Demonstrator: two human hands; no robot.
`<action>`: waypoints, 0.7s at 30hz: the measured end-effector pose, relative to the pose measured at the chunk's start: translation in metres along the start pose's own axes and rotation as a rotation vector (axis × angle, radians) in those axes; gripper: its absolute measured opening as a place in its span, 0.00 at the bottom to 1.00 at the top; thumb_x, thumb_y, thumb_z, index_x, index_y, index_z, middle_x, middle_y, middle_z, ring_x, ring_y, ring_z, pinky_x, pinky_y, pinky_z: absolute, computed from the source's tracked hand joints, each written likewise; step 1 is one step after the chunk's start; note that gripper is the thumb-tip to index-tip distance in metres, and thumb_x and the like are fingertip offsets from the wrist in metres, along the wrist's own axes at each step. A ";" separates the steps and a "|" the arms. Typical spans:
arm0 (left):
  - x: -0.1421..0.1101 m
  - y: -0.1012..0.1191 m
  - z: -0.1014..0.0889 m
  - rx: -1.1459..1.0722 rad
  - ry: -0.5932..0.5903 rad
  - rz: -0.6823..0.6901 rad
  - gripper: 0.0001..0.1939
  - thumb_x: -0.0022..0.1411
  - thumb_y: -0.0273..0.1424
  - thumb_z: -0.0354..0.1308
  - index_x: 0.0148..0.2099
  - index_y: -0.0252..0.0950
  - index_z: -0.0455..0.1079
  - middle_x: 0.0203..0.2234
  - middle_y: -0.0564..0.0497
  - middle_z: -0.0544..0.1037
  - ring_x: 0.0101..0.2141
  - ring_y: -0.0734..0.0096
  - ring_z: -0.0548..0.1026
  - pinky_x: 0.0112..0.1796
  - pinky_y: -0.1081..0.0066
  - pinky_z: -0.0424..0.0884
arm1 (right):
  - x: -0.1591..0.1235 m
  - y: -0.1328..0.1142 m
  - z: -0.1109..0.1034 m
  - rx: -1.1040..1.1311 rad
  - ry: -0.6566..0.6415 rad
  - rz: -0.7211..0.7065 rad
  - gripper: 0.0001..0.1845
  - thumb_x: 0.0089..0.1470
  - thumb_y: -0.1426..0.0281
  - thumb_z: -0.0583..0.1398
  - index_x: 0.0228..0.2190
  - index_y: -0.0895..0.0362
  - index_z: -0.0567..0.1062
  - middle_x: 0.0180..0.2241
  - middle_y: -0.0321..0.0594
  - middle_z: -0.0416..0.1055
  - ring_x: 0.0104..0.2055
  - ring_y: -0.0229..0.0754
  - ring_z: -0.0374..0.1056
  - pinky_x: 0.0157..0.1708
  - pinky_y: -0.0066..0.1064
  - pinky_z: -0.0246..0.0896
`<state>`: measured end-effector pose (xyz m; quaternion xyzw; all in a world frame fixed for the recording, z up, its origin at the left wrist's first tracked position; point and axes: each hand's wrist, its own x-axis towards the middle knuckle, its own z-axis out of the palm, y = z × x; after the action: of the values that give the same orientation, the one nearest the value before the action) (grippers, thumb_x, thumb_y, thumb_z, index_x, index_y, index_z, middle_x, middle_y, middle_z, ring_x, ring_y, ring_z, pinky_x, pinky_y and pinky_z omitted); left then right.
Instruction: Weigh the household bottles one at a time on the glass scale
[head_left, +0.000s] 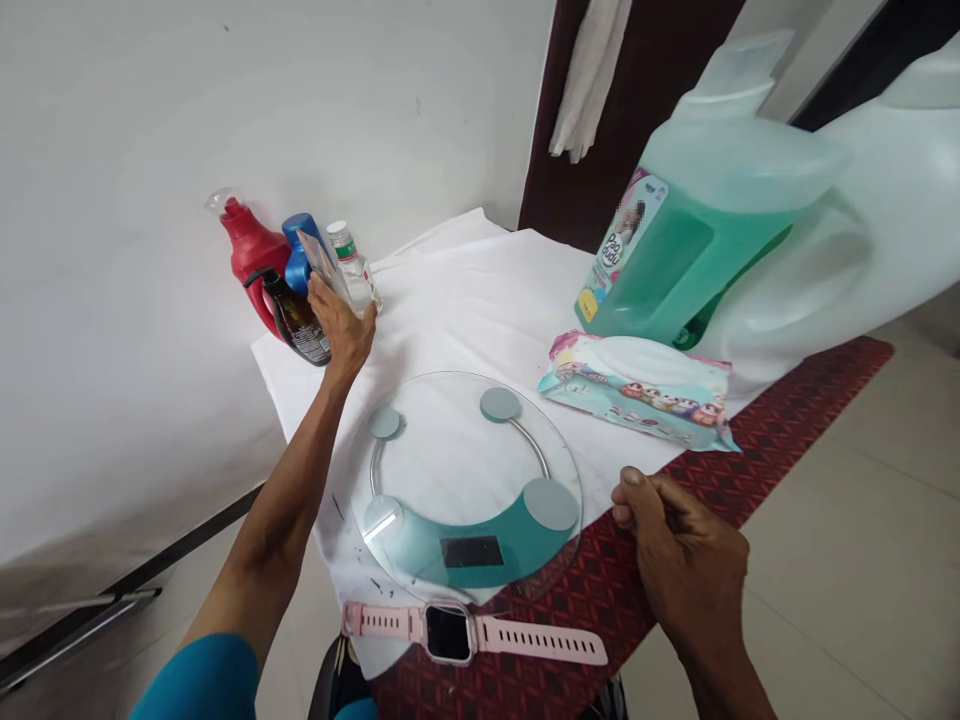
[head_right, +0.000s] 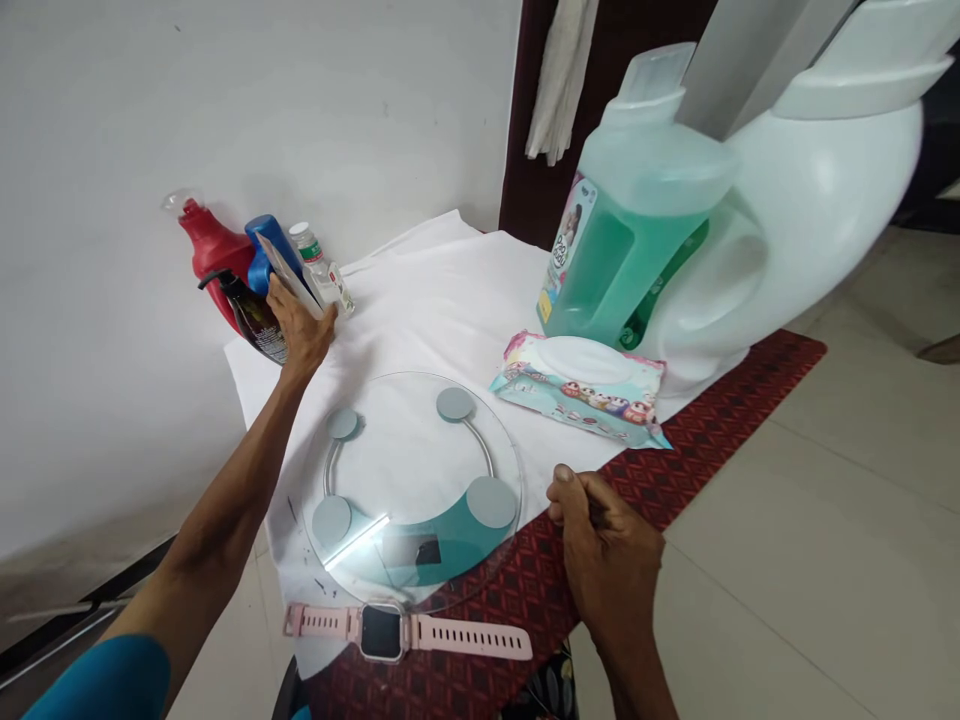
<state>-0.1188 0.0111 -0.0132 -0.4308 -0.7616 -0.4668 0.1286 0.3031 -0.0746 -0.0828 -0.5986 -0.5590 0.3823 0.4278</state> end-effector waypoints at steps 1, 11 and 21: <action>0.004 0.006 0.004 0.010 0.012 -0.031 0.63 0.62 0.53 0.72 0.79 0.17 0.44 0.76 0.19 0.50 0.78 0.35 0.47 0.73 0.38 0.50 | 0.000 0.000 0.000 -0.002 0.002 0.005 0.29 0.58 0.39 0.62 0.23 0.50 0.74 0.22 0.37 0.73 0.26 0.44 0.69 0.32 0.37 0.63; 0.028 0.032 0.020 0.086 0.143 -0.246 0.37 0.69 0.27 0.66 0.75 0.29 0.56 0.70 0.27 0.66 0.71 0.40 0.66 0.71 0.47 0.62 | 0.001 -0.002 0.000 0.007 -0.018 0.021 0.31 0.59 0.39 0.62 0.23 0.52 0.75 0.22 0.37 0.72 0.26 0.42 0.67 0.33 0.36 0.61; 0.025 0.024 0.005 -0.107 0.267 -0.218 0.10 0.75 0.40 0.61 0.45 0.39 0.68 0.46 0.38 0.81 0.56 0.44 0.79 0.62 0.45 0.71 | 0.000 -0.003 0.001 0.033 -0.012 -0.066 0.30 0.64 0.43 0.61 0.21 0.52 0.73 0.20 0.34 0.69 0.24 0.38 0.64 0.29 0.33 0.58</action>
<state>-0.1137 0.0335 0.0136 -0.2863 -0.7539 -0.5708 0.1540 0.3012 -0.0741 -0.0800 -0.5706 -0.5746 0.3806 0.4466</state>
